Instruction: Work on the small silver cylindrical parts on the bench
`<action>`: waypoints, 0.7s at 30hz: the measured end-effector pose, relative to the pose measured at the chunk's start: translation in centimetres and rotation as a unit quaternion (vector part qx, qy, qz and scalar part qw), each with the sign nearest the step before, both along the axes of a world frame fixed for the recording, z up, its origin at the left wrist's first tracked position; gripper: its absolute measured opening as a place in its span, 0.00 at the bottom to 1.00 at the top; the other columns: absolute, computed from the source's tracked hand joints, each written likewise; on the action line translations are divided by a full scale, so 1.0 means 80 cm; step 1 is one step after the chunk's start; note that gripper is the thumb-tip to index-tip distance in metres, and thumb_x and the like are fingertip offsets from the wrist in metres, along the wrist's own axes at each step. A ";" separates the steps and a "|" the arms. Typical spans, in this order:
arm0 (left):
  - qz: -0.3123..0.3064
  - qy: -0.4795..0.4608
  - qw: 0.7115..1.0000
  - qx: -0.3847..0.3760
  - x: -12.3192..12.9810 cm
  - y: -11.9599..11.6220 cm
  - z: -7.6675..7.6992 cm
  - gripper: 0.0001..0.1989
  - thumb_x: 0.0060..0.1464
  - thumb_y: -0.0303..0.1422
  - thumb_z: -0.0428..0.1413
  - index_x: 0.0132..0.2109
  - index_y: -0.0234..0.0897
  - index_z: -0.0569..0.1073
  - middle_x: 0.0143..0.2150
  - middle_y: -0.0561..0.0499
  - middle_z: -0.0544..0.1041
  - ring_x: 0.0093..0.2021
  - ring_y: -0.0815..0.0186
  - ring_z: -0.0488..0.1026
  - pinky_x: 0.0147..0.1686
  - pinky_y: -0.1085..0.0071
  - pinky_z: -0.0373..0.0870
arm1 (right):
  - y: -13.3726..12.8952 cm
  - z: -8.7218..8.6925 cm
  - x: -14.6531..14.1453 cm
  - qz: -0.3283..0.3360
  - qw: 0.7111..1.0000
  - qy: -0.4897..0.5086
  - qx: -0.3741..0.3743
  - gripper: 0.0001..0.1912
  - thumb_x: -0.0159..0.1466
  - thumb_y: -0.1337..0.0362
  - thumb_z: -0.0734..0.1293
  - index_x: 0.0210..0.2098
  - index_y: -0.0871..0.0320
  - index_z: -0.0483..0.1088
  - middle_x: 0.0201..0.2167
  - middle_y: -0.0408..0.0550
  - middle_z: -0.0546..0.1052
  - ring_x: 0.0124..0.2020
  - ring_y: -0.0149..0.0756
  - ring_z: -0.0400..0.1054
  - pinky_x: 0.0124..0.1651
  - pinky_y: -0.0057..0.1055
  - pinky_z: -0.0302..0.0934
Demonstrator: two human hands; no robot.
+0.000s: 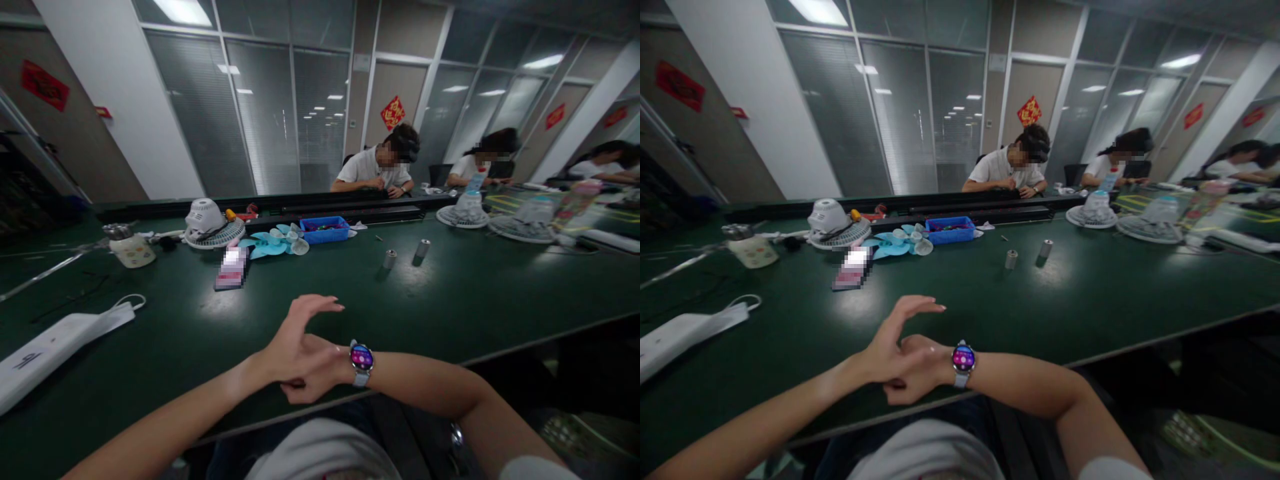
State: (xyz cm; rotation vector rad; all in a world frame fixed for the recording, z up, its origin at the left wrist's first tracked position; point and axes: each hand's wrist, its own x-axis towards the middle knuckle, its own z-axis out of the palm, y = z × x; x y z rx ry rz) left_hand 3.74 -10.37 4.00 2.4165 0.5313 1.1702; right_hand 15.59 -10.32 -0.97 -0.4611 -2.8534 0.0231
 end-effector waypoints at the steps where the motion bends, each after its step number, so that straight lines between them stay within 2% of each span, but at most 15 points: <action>1: 0.054 -0.033 0.998 -0.018 -0.012 0.014 -0.004 0.28 0.56 0.38 0.57 0.61 0.39 0.60 0.53 0.42 0.73 0.54 0.59 0.69 0.55 0.59 0.63 | 0.001 0.000 0.000 0.007 1.000 -0.006 -0.002 0.12 0.62 0.59 0.64 0.26 0.59 0.70 0.23 0.43 0.74 0.26 0.31 0.67 0.34 0.30 0.62; 3: 0.192 -0.084 0.976 -0.059 -0.041 0.048 -0.015 0.20 0.57 0.38 0.54 0.55 0.37 0.65 0.47 0.44 0.76 0.50 0.60 0.71 0.52 0.62 0.65 | 0.001 0.002 0.001 0.018 1.000 -0.009 -0.006 0.13 0.61 0.59 0.62 0.22 0.57 0.68 0.20 0.41 0.73 0.24 0.31 0.65 0.33 0.31 0.57; 5: 0.293 -0.114 0.941 -0.123 -0.071 0.086 -0.028 0.16 0.57 0.42 0.52 0.47 0.36 0.70 0.40 0.47 0.76 0.42 0.62 0.73 0.44 0.67 0.67 | 0.000 0.004 0.002 0.017 1.000 -0.004 -0.008 0.12 0.60 0.59 0.61 0.22 0.56 0.66 0.20 0.41 0.74 0.24 0.31 0.66 0.33 0.32 0.55; 7: 0.367 -0.136 0.901 -0.188 -0.096 0.117 -0.040 0.17 0.58 0.45 0.47 0.34 0.36 0.70 0.32 0.49 0.74 0.34 0.64 0.72 0.38 0.69 0.67 | -0.001 0.005 0.002 0.013 1.000 -0.002 -0.009 0.13 0.60 0.59 0.60 0.21 0.55 0.65 0.20 0.41 0.74 0.23 0.31 0.66 0.33 0.32 0.53; 9: 0.405 -0.107 0.885 -0.202 -0.109 0.134 -0.049 0.19 0.58 0.45 0.46 0.26 0.37 0.67 0.25 0.51 0.70 0.31 0.64 0.69 0.35 0.70 0.65 | -0.002 0.006 0.002 0.008 1.000 0.000 -0.006 0.13 0.60 0.60 0.60 0.21 0.55 0.64 0.19 0.41 0.74 0.23 0.31 0.66 0.33 0.32 0.52; 13: 0.381 -0.087 0.894 -0.221 -0.097 0.129 -0.053 0.19 0.55 0.44 0.47 0.22 0.38 0.63 0.23 0.52 0.68 0.29 0.65 0.67 0.33 0.71 0.64 | -0.003 0.008 0.002 0.012 1.000 -0.009 -0.004 0.12 0.60 0.59 0.60 0.21 0.55 0.64 0.20 0.41 0.75 0.24 0.31 0.66 0.33 0.32 0.51; 17: 0.318 -0.071 0.920 -0.217 -0.069 0.099 -0.043 0.15 0.52 0.39 0.45 0.23 0.37 0.67 0.26 0.52 0.69 0.31 0.65 0.67 0.33 0.71 0.63 | -0.003 0.008 0.002 0.015 1.000 -0.010 -0.007 0.12 0.60 0.60 0.60 0.21 0.55 0.65 0.20 0.41 0.75 0.24 0.31 0.67 0.33 0.32 0.51; 21: 0.302 -0.073 0.925 -0.219 -0.062 0.087 -0.035 0.14 0.51 0.37 0.45 0.25 0.37 0.69 0.26 0.53 0.68 0.30 0.65 0.66 0.31 0.72 0.62 | -0.002 0.008 0.003 0.013 1.000 0.000 -0.005 0.13 0.60 0.60 0.60 0.21 0.55 0.64 0.19 0.41 0.74 0.23 0.30 0.66 0.32 0.32 0.51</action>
